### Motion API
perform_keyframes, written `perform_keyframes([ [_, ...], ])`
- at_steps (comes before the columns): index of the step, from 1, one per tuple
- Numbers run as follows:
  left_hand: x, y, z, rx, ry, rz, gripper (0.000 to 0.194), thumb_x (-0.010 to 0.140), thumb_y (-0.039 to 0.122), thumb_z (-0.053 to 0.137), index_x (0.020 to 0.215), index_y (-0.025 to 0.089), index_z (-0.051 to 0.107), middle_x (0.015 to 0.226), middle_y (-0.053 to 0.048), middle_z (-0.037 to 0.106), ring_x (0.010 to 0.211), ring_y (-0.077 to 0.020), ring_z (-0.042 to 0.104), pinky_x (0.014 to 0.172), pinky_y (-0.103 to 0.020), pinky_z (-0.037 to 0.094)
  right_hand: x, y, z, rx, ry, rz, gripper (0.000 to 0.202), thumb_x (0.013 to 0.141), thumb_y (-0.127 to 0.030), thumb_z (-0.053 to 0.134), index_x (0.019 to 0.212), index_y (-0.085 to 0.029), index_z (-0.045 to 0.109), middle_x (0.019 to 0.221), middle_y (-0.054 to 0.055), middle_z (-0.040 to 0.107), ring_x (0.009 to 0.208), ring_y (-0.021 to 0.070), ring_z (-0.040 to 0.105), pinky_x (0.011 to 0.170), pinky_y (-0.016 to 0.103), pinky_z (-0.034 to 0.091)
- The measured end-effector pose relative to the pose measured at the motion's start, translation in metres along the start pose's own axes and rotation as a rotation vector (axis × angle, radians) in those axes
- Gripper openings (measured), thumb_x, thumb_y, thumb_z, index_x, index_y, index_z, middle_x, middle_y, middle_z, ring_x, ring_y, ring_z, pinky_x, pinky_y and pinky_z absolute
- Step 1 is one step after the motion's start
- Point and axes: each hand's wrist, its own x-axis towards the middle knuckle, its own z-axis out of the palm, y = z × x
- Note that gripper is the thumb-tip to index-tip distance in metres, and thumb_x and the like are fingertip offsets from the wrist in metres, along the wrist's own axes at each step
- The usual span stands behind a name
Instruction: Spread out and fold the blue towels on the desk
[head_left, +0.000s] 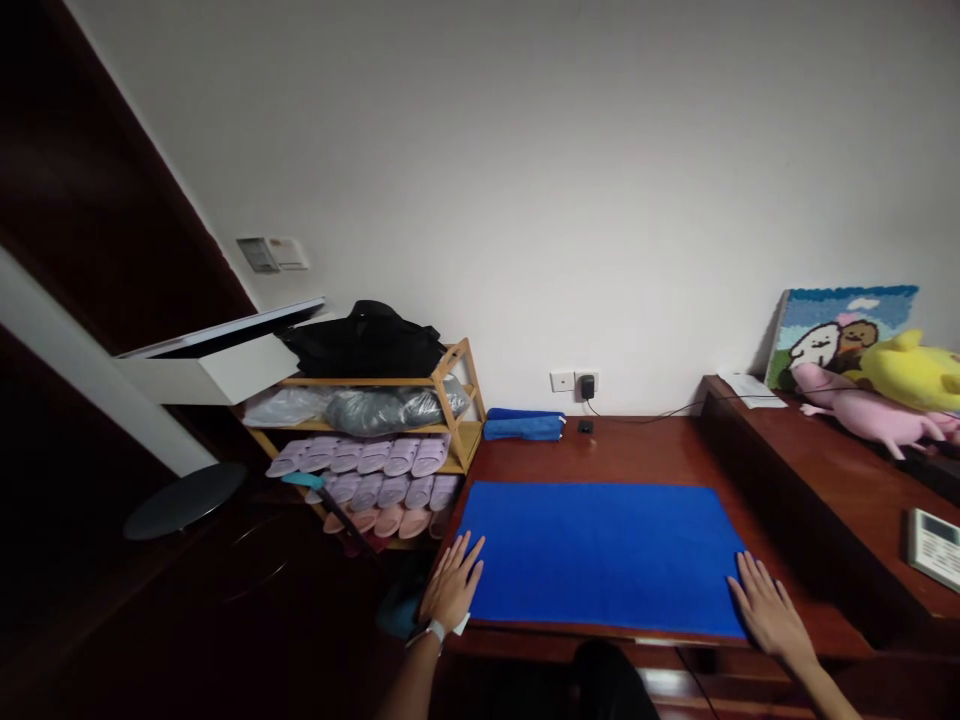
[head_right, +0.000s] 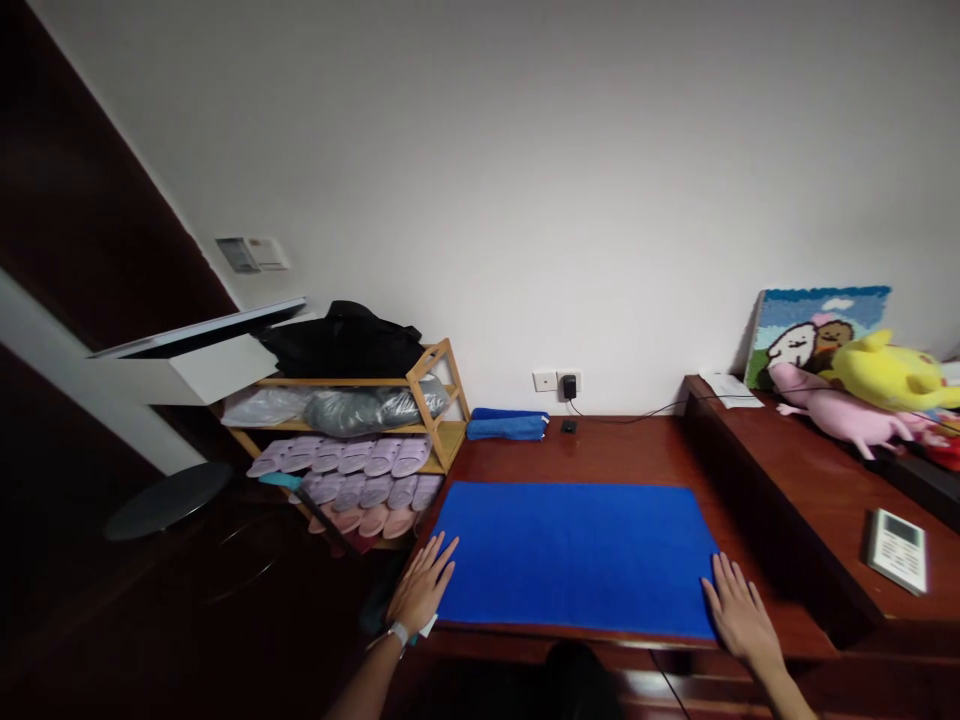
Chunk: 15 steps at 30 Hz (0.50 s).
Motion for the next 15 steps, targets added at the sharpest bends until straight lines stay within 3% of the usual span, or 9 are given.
perform_keyframes([
  [4, 0.0, -0.001, 0.001, 0.001, 0.0, -0.018, 0.052, 0.107, 0.046, 0.034, 0.158, 0.035, 0.037, 0.168, -0.003, 0.031, 0.153, -0.0214, 0.031, 0.124, -0.046, 0.029, -0.004, 0.015, -0.001, 0.034, 0.036, 0.013, 0.074, 0.093, -0.055, 0.017, 0.15, -0.022, 0.051, 0.161, 0.011, 0.042, 0.151, 0.0326, 0.033, 0.12, 0.058, 0.028],
  [9, 0.0, -0.002, 0.004, 0.025, 0.037, -0.022, 0.053, 0.106, 0.048, 0.036, 0.158, 0.034, 0.037, 0.169, -0.004, 0.029, 0.153, -0.023, 0.031, 0.124, -0.047, 0.029, -0.002, 0.01, 0.0, 0.012, 0.081, 0.01, 0.073, 0.093, -0.053, 0.02, 0.149, -0.019, 0.053, 0.158, 0.014, 0.046, 0.15, 0.0338, 0.035, 0.119, 0.059, 0.028],
  [12, -0.001, -0.002, 0.005, 0.049, 0.052, -0.022, 0.054, 0.106, 0.048, 0.037, 0.158, 0.036, 0.035, 0.17, -0.003, 0.027, 0.153, -0.0245, 0.031, 0.124, -0.048, 0.029, 0.006, -0.023, -0.003, -0.003, 0.144, 0.034, 0.076, 0.094, -0.053, 0.017, 0.151, -0.013, 0.049, 0.159, 0.016, 0.044, 0.151, 0.0343, 0.033, 0.121, 0.059, 0.026],
  [15, -0.002, -0.003, 0.006, 0.058, 0.062, -0.028, 0.055, 0.105, 0.048, 0.038, 0.159, 0.039, 0.03, 0.17, -0.002, 0.026, 0.153, -0.026, 0.031, 0.123, -0.049, 0.03, 0.019, -0.096, -0.01, 0.03, 0.159, -0.044, 0.078, 0.098, -0.055, 0.016, 0.155, -0.009, 0.042, 0.161, 0.013, 0.04, 0.153, 0.0319, 0.029, 0.124, 0.054, 0.023],
])
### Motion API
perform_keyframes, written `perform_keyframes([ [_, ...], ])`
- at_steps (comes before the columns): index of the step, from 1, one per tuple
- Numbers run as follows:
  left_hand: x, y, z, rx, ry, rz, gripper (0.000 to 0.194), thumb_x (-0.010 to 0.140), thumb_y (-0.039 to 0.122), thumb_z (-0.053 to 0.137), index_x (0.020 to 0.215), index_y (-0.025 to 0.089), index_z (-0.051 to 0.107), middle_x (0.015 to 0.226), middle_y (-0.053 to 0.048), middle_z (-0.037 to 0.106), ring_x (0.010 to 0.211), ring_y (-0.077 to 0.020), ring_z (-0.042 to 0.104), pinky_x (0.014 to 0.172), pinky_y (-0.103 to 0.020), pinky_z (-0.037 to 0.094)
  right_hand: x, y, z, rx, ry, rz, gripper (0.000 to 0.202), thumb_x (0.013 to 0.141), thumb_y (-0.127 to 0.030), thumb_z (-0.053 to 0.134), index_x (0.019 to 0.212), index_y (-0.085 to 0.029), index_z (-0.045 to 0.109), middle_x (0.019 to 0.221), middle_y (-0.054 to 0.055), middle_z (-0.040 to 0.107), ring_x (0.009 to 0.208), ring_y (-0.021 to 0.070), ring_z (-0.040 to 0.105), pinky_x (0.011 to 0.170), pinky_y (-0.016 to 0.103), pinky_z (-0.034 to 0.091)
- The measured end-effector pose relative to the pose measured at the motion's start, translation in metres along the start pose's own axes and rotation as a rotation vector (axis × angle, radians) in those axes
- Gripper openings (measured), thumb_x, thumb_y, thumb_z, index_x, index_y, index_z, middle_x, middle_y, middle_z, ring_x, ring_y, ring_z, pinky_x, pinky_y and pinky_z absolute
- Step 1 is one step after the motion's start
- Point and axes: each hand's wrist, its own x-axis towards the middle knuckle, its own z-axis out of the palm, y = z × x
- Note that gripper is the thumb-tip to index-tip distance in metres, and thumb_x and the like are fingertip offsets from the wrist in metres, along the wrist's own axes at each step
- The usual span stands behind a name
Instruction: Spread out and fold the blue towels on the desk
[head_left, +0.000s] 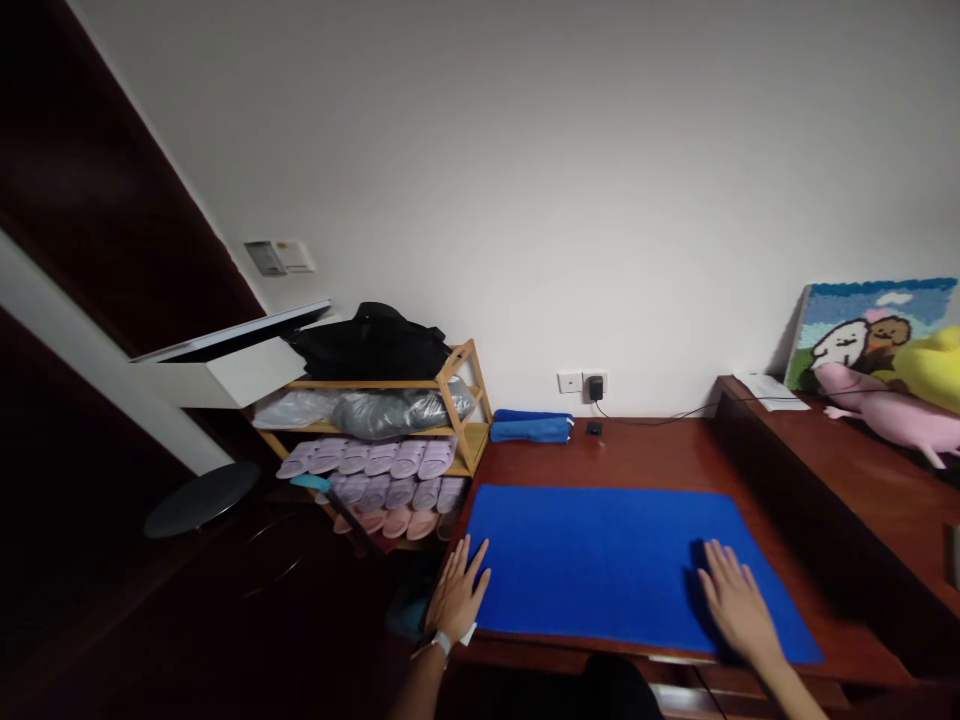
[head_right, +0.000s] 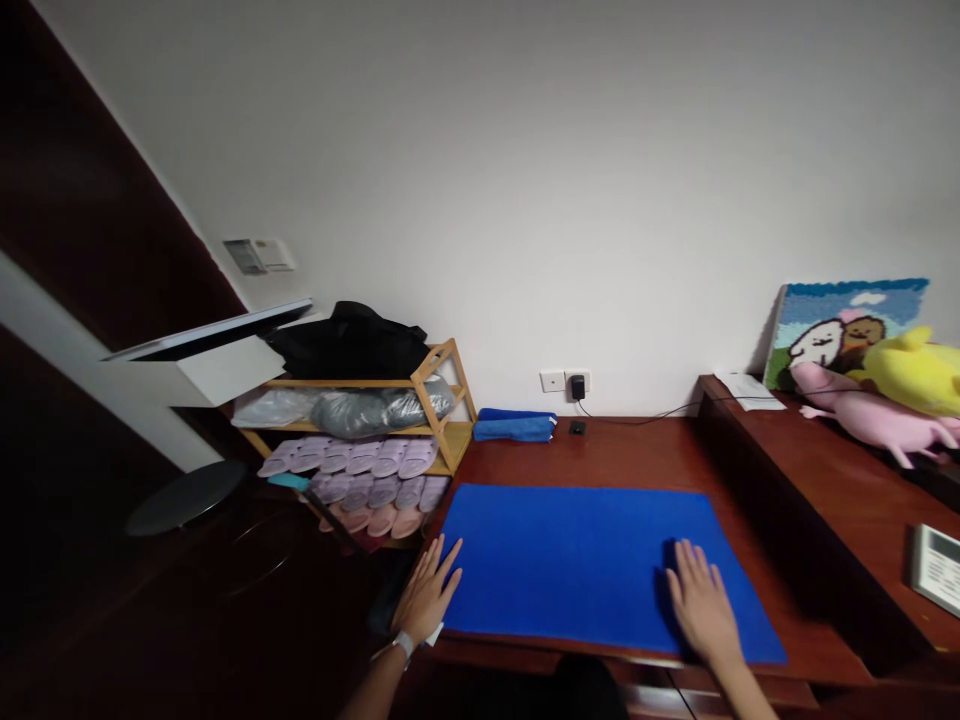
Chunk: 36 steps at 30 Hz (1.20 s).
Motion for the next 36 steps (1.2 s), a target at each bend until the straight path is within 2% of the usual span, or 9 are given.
perform_keyframes([
  [7, -0.004, 0.003, -0.003, -0.012, -0.019, -0.016, 0.055, 0.105, 0.047, 0.039, 0.159, 0.038, 0.031, 0.17, -0.003, 0.026, 0.153, -0.0263, 0.031, 0.123, -0.048, 0.03, 0.047, -0.211, -0.004, 0.264, -0.189, -0.379, 0.069, 0.104, -0.057, 0.018, 0.161, -0.018, 0.028, 0.167, 0.006, 0.028, 0.156, 0.023, 0.021, 0.128, 0.048, 0.019],
  [10, -0.005, 0.004, -0.006, -0.013, -0.044, -0.029, 0.055, 0.105, 0.047, 0.039, 0.159, 0.038, 0.033, 0.17, -0.004, 0.027, 0.153, -0.026, 0.032, 0.123, -0.048, 0.031, 0.062, -0.259, -0.001, 0.283, -0.307, -0.435, 0.073, 0.104, -0.059, 0.015, 0.162, -0.016, 0.024, 0.168, 0.008, 0.021, 0.157, 0.0237, 0.016, 0.128, 0.047, 0.015],
  [12, -0.006, 0.005, -0.007, -0.015, -0.049, -0.032, 0.056, 0.105, 0.046, 0.04, 0.16, 0.038, 0.031, 0.17, -0.004, 0.026, 0.153, -0.0264, 0.032, 0.123, -0.048, 0.031, 0.068, -0.269, 0.006, 0.275, -0.342, -0.43, 0.073, 0.103, -0.059, 0.016, 0.162, -0.016, 0.023, 0.168, 0.009, 0.021, 0.157, 0.0246, 0.015, 0.128, 0.048, 0.012],
  [14, -0.007, 0.005, -0.007, -0.015, -0.045, -0.029, 0.057, 0.105, 0.045, 0.042, 0.16, 0.038, 0.029, 0.17, -0.003, 0.026, 0.153, -0.0271, 0.032, 0.123, -0.049, 0.031, 0.073, -0.259, 0.014, 0.255, -0.338, -0.397, 0.073, 0.103, -0.058, 0.017, 0.162, -0.017, 0.024, 0.168, 0.009, 0.022, 0.157, 0.0251, 0.014, 0.128, 0.05, 0.011],
  [16, -0.007, 0.005, -0.007, -0.012, -0.041, -0.029, 0.058, 0.105, 0.045, 0.042, 0.16, 0.038, 0.028, 0.17, -0.003, 0.025, 0.153, -0.0274, 0.032, 0.123, -0.049, 0.031, 0.078, -0.232, 0.021, 0.209, -0.316, -0.339, 0.072, 0.103, -0.057, 0.018, 0.162, -0.017, 0.024, 0.168, 0.009, 0.024, 0.157, 0.0253, 0.015, 0.127, 0.05, 0.01],
  [23, -0.006, 0.004, -0.006, -0.019, -0.039, -0.016, 0.056, 0.106, 0.046, 0.04, 0.16, 0.039, 0.029, 0.17, -0.003, 0.027, 0.152, -0.0262, 0.032, 0.123, -0.049, 0.031, 0.116, -0.064, 0.02, -0.046, -0.297, -0.042, 0.07, 0.1, -0.052, 0.019, 0.162, -0.022, 0.025, 0.169, 0.005, 0.026, 0.156, 0.0272, 0.019, 0.126, 0.05, 0.013],
  [26, -0.006, 0.001, -0.004, -0.01, -0.04, -0.013, 0.056, 0.106, 0.047, 0.039, 0.16, 0.039, 0.029, 0.17, -0.003, 0.027, 0.153, -0.0254, 0.032, 0.124, -0.048, 0.03, 0.126, -0.007, 0.019, -0.084, -0.283, 0.057, 0.068, 0.099, -0.05, 0.018, 0.162, -0.027, 0.025, 0.169, 0.004, 0.026, 0.155, 0.0283, 0.022, 0.124, 0.052, 0.018],
  [31, -0.005, -0.004, -0.005, 0.023, -0.08, -0.023, 0.054, 0.106, 0.047, 0.037, 0.159, 0.039, 0.033, 0.168, -0.002, 0.032, 0.152, -0.026, 0.033, 0.123, -0.048, 0.031, 0.125, 0.024, 0.034, -0.095, -0.193, 0.036, 0.07, 0.095, -0.052, 0.02, 0.161, -0.029, 0.03, 0.169, 0.003, 0.027, 0.155, 0.0293, 0.023, 0.124, 0.052, 0.017],
  [36, 0.024, 0.003, -0.022, 0.072, -0.101, -0.057, 0.042, 0.103, 0.044, 0.041, 0.138, 0.033, 0.063, 0.145, -0.007, 0.061, 0.134, -0.0285, 0.055, 0.114, -0.049, 0.042, 0.122, 0.029, 0.049, -0.086, -0.178, 0.019, 0.075, 0.092, -0.057, 0.016, 0.161, -0.03, 0.028, 0.17, 0.0, 0.025, 0.157, 0.0285, 0.017, 0.124, 0.053, 0.017],
])
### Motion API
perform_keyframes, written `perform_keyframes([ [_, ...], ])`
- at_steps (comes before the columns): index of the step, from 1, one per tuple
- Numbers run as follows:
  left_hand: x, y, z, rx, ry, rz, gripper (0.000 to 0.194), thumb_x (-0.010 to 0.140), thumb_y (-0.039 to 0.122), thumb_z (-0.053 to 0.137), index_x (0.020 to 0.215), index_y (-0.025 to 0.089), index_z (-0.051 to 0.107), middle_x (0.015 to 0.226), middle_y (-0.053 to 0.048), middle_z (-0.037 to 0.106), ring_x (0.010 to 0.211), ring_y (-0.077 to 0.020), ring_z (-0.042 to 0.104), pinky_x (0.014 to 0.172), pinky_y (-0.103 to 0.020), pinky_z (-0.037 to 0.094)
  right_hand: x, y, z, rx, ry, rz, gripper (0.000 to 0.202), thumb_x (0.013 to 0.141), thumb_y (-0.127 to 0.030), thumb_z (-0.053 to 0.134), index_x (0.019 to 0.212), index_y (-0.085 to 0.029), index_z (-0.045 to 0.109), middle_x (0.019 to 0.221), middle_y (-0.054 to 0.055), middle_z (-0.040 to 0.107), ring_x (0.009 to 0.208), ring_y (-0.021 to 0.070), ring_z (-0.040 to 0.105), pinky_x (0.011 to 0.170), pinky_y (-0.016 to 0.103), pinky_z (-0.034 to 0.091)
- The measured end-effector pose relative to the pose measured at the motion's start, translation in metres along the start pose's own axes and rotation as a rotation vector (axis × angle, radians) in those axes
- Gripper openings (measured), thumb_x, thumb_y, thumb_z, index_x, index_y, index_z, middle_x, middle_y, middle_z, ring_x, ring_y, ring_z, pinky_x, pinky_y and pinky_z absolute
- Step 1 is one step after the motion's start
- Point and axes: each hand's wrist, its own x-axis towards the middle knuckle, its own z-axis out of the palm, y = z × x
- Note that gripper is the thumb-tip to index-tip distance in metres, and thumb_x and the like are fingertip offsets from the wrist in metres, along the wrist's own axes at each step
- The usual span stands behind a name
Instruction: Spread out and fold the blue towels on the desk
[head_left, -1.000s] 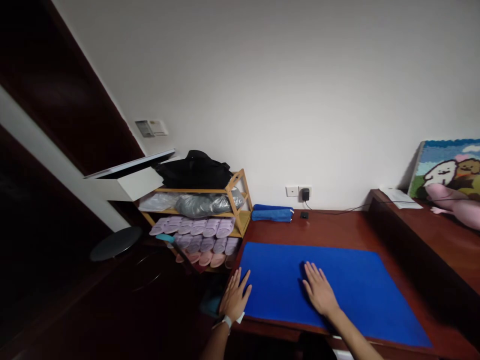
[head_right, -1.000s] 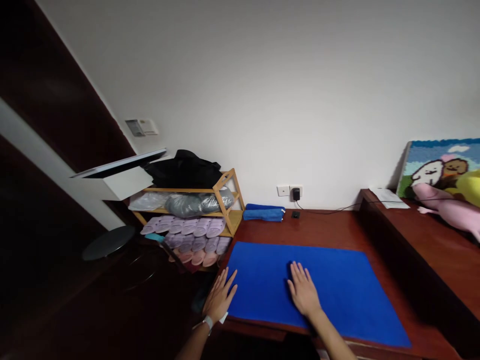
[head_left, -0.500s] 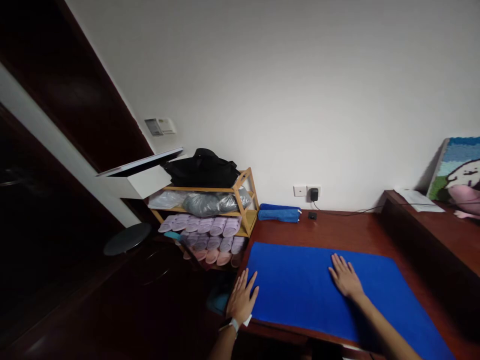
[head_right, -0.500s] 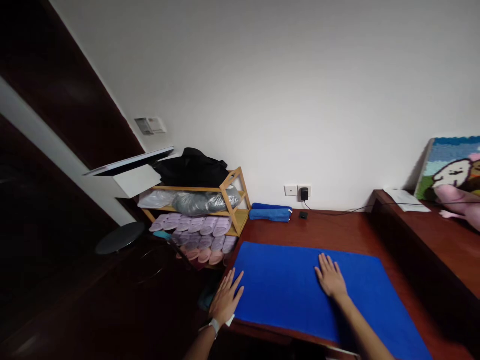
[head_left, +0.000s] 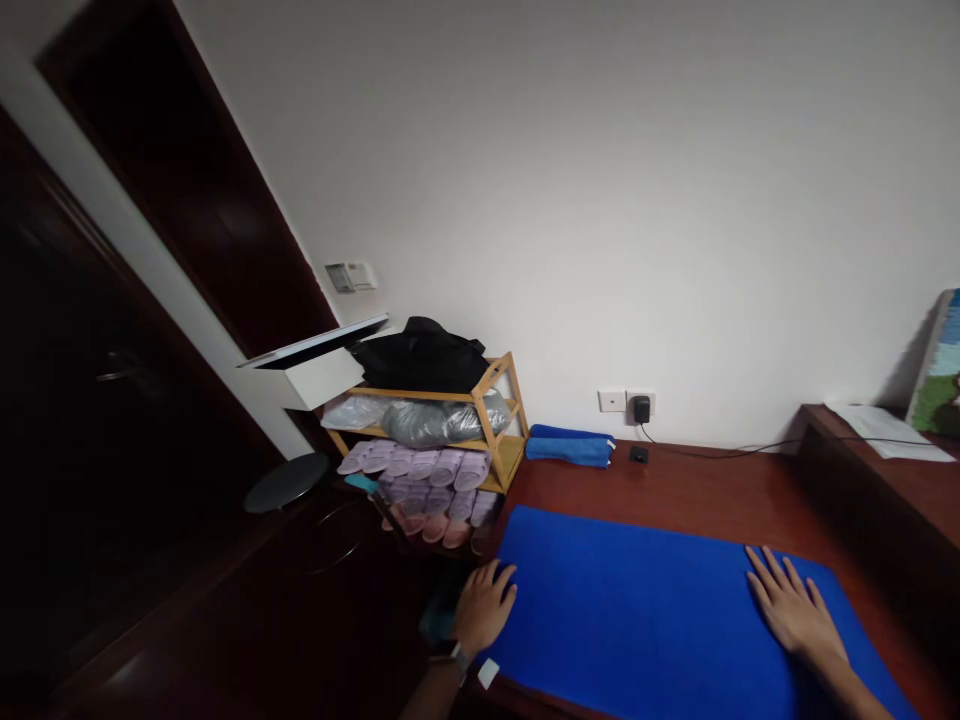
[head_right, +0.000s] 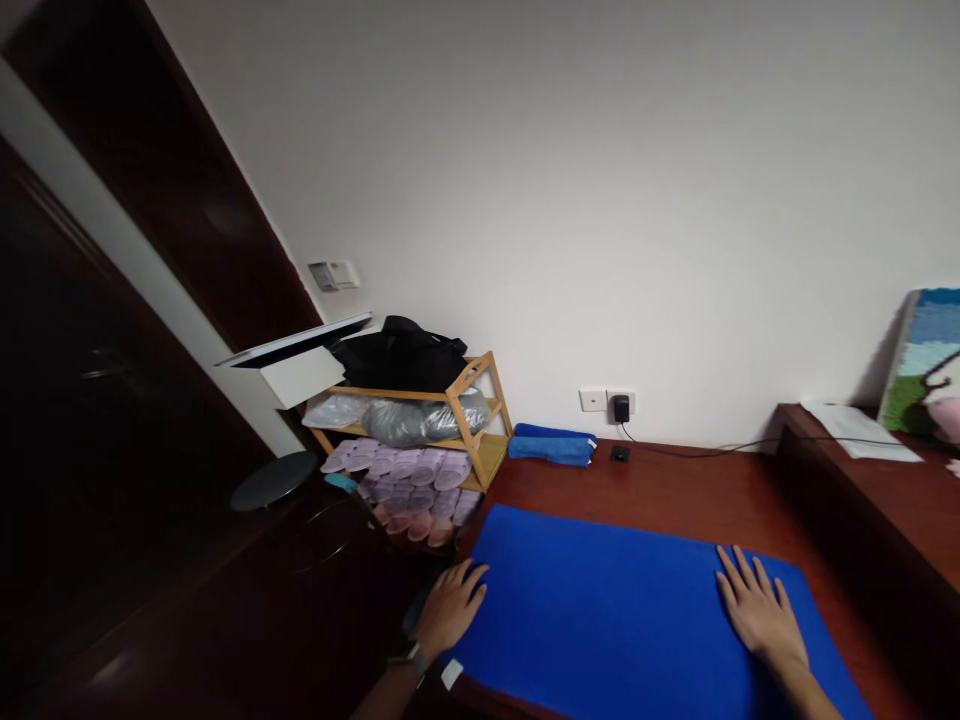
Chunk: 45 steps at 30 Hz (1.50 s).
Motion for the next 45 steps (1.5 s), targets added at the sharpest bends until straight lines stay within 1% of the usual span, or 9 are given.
perform_keyframes([
  [3, 0.036, 0.01, -0.003, 0.0, 0.051, 0.012, 0.04, 0.104, 0.038, 0.039, 0.13, 0.028, 0.067, 0.138, -0.008, 0.064, 0.13, -0.0266, 0.057, 0.114, -0.045, 0.042, 0.001, 0.004, 0.005, 0.02, 0.043, -0.009, 0.077, 0.091, -0.059, 0.016, 0.161, -0.031, 0.03, 0.169, -0.001, 0.026, 0.157, 0.0284, 0.016, 0.125, 0.053, 0.015],
  [9, 0.106, 0.022, 0.024, -0.05, 0.067, 0.014, 0.051, 0.104, 0.041, 0.04, 0.152, 0.026, 0.048, 0.163, -0.009, 0.041, 0.151, -0.0292, 0.035, 0.122, -0.05, 0.031, -0.001, 0.007, 0.009, 0.001, 0.083, -0.038, 0.078, 0.089, -0.059, 0.017, 0.158, -0.03, 0.037, 0.168, 0.0, 0.029, 0.157, 0.0297, 0.016, 0.124, 0.054, 0.016],
  [19, 0.114, 0.014, 0.059, -0.123, 0.087, -0.01, 0.056, 0.105, 0.049, 0.036, 0.158, 0.034, 0.037, 0.168, -0.003, 0.032, 0.155, -0.027, 0.025, 0.125, -0.05, 0.023, 0.005, -0.001, -0.013, -0.073, -0.044, 0.051, 0.072, 0.093, -0.052, 0.018, 0.158, -0.027, 0.037, 0.167, 0.002, 0.032, 0.155, 0.0302, 0.024, 0.123, 0.056, 0.019],
  [22, 0.117, 0.015, 0.061, -0.143, 0.097, -0.014, 0.055, 0.105, 0.049, 0.036, 0.157, 0.034, 0.039, 0.168, -0.003, 0.033, 0.155, -0.0272, 0.025, 0.125, -0.051, 0.022, 0.009, -0.055, -0.039, -0.093, 0.014, 0.009, 0.069, 0.095, -0.041, 0.02, 0.157, -0.019, 0.039, 0.167, 0.007, 0.031, 0.155, 0.0315, 0.023, 0.124, 0.058, 0.015],
  [28, 0.12, 0.015, 0.056, -0.146, 0.093, -0.016, 0.053, 0.106, 0.048, 0.033, 0.156, 0.032, 0.043, 0.167, -0.004, 0.035, 0.154, -0.0255, 0.029, 0.125, -0.048, 0.023, -0.001, -0.234, -0.072, 0.188, -0.122, -0.494, 0.066, 0.103, -0.053, 0.017, 0.162, -0.023, 0.025, 0.168, 0.001, 0.026, 0.157, 0.0233, 0.016, 0.127, 0.047, 0.011],
  [32, 0.123, 0.011, 0.056, -0.148, 0.083, -0.006, 0.053, 0.107, 0.046, 0.028, 0.157, 0.032, 0.041, 0.167, -0.004, 0.034, 0.153, -0.026, 0.03, 0.125, -0.05, 0.023, -0.001, -0.277, -0.067, 0.254, -0.213, -0.597, 0.067, 0.104, -0.058, 0.014, 0.162, -0.027, 0.021, 0.169, 0.0, 0.02, 0.157, 0.0236, 0.013, 0.128, 0.048, 0.009],
  [35, 0.124, 0.01, 0.057, -0.128, 0.077, -0.005, 0.053, 0.107, 0.046, 0.027, 0.156, 0.032, 0.042, 0.166, -0.004, 0.035, 0.153, -0.0253, 0.031, 0.124, -0.048, 0.025, 0.004, -0.237, -0.055, 0.23, -0.177, -0.521, 0.065, 0.104, -0.057, 0.016, 0.162, -0.028, 0.022, 0.168, 0.001, 0.024, 0.157, 0.0224, 0.015, 0.128, 0.048, 0.011],
  [42, 0.127, 0.009, 0.059, -0.124, 0.062, 0.011, 0.053, 0.108, 0.045, 0.024, 0.158, 0.032, 0.039, 0.167, -0.005, 0.032, 0.154, -0.0262, 0.029, 0.124, -0.05, 0.024, 0.01, -0.022, -0.029, 0.026, -0.09, -0.116, 0.063, 0.102, -0.051, 0.019, 0.161, -0.031, 0.026, 0.169, 0.001, 0.024, 0.156, 0.0257, 0.017, 0.126, 0.053, 0.018],
  [45, 0.129, 0.007, 0.058, -0.094, 0.03, 0.01, 0.054, 0.109, 0.046, 0.024, 0.158, 0.03, 0.038, 0.168, -0.007, 0.032, 0.154, -0.0255, 0.029, 0.124, -0.049, 0.025, 0.009, 0.041, -0.019, -0.019, -0.06, -0.028, 0.066, 0.1, -0.051, 0.018, 0.162, -0.028, 0.028, 0.17, 0.002, 0.021, 0.156, 0.0285, 0.016, 0.125, 0.053, 0.02],
])
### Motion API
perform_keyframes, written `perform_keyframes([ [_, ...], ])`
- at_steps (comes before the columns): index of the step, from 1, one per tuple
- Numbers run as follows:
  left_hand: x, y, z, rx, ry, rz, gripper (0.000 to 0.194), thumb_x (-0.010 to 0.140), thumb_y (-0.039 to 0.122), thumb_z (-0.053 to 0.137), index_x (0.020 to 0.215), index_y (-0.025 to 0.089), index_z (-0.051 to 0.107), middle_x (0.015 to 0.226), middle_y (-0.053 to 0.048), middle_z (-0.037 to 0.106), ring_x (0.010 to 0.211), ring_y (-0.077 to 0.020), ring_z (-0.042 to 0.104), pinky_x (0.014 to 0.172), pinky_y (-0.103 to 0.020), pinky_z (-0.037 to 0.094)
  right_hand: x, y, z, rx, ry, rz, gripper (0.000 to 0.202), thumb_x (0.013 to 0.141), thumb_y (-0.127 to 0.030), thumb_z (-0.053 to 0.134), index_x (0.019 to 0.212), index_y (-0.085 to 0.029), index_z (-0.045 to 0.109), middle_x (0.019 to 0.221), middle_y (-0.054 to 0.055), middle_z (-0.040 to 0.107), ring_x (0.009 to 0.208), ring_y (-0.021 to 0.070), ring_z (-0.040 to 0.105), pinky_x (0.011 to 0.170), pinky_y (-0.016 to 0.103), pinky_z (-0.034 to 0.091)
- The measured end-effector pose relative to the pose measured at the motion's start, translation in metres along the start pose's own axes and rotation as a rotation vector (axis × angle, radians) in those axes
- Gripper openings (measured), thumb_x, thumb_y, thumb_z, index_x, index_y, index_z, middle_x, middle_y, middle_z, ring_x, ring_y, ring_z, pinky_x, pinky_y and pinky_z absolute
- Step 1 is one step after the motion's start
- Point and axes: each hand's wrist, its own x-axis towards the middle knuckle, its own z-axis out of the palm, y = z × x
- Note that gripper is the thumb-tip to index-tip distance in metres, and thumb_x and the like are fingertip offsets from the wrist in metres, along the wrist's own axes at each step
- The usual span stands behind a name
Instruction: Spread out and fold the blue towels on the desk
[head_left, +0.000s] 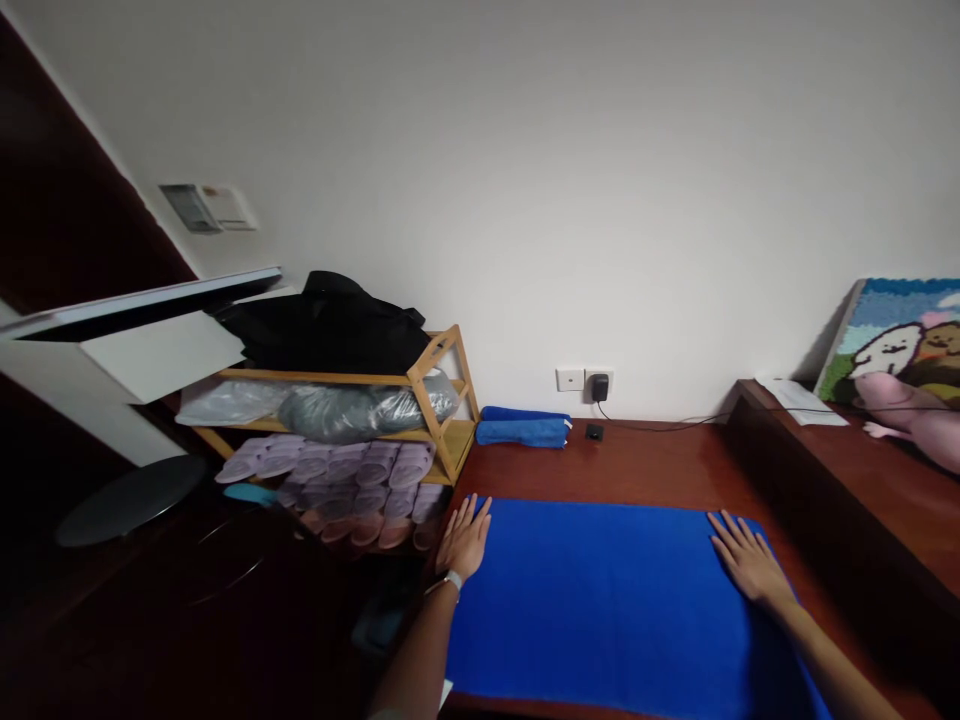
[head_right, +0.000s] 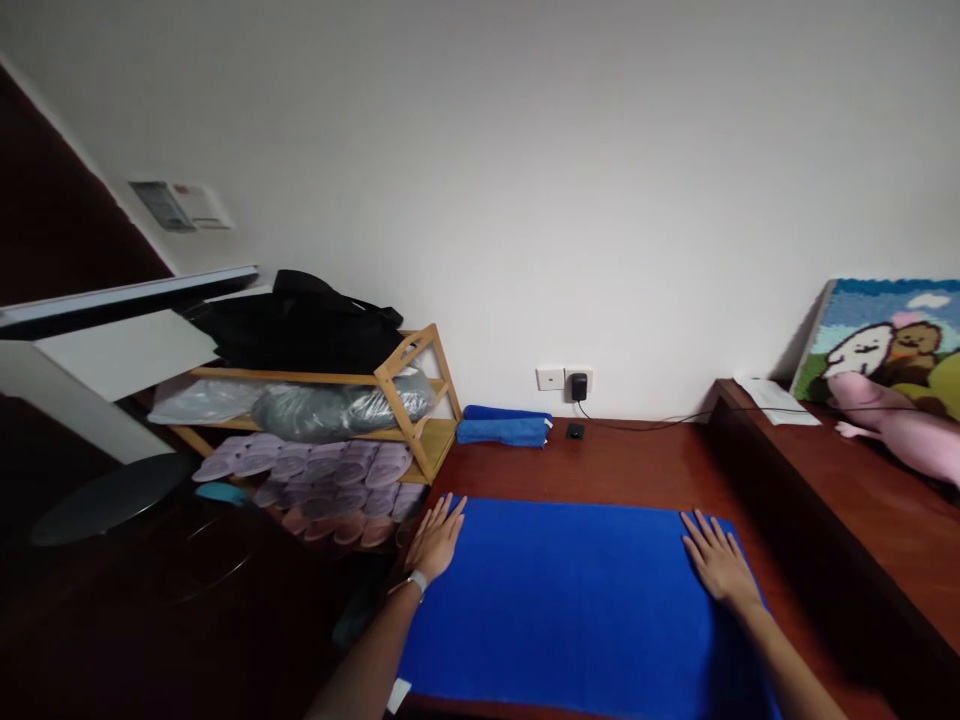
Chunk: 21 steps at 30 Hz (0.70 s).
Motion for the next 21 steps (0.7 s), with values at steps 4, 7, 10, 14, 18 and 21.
perform_keyframes([
  [4, 0.002, -0.002, -0.005, 0.028, -0.062, 0.003, 0.054, 0.108, 0.047, 0.026, 0.158, 0.029, 0.038, 0.168, -0.008, 0.031, 0.154, -0.0264, 0.029, 0.122, -0.049, 0.029, 0.0, 0.019, 0.011, 0.013, 0.063, -0.019, 0.068, 0.098, -0.054, 0.018, 0.16, -0.029, 0.032, 0.169, 0.001, 0.024, 0.156, 0.0288, 0.017, 0.125, 0.053, 0.02],
  [7, 0.002, -0.001, -0.01, 0.044, -0.067, -0.005, 0.052, 0.108, 0.047, 0.028, 0.158, 0.033, 0.038, 0.167, -0.007, 0.033, 0.153, -0.0264, 0.031, 0.121, -0.048, 0.03, 0.0, 0.013, 0.012, 0.021, 0.081, -0.026, 0.068, 0.098, -0.054, 0.019, 0.159, -0.03, 0.034, 0.169, 0.001, 0.027, 0.156, 0.0294, 0.019, 0.125, 0.054, 0.021],
  [10, 0.0, 0.002, -0.013, 0.056, -0.031, -0.009, 0.051, 0.108, 0.047, 0.029, 0.157, 0.035, 0.039, 0.167, -0.005, 0.035, 0.153, -0.0248, 0.032, 0.121, -0.046, 0.03, 0.0, 0.012, 0.01, 0.006, 0.074, -0.037, 0.068, 0.097, -0.054, 0.02, 0.159, -0.03, 0.036, 0.168, 0.001, 0.028, 0.156, 0.0301, 0.02, 0.124, 0.054, 0.022],
  [14, -0.003, 0.006, -0.015, 0.051, -0.009, -0.002, 0.051, 0.108, 0.045, 0.029, 0.157, 0.034, 0.039, 0.167, -0.005, 0.035, 0.153, -0.0231, 0.032, 0.123, -0.044, 0.027, 0.001, 0.017, 0.005, -0.02, 0.017, -0.001, 0.069, 0.096, -0.053, 0.021, 0.159, -0.029, 0.036, 0.168, 0.001, 0.027, 0.155, 0.0298, 0.021, 0.124, 0.054, 0.023],
  [18, -0.006, 0.009, -0.017, 0.013, 0.0, -0.015, 0.051, 0.108, 0.047, 0.031, 0.157, 0.034, 0.04, 0.168, -0.004, 0.033, 0.154, -0.0248, 0.029, 0.124, -0.046, 0.026, 0.005, -0.008, -0.009, -0.044, -0.012, 0.061, 0.066, 0.098, -0.045, 0.019, 0.156, -0.024, 0.042, 0.167, 0.004, 0.031, 0.155, 0.0291, 0.024, 0.124, 0.054, 0.022],
  [21, -0.007, 0.011, -0.018, -0.013, 0.01, -0.033, 0.052, 0.107, 0.05, 0.031, 0.156, 0.034, 0.04, 0.169, -0.004, 0.029, 0.155, -0.0261, 0.026, 0.123, -0.045, 0.027, 0.005, -0.074, -0.022, -0.017, 0.055, -0.021, 0.065, 0.099, -0.043, 0.019, 0.154, -0.018, 0.044, 0.167, 0.007, 0.031, 0.156, 0.0292, 0.021, 0.126, 0.053, 0.019],
])
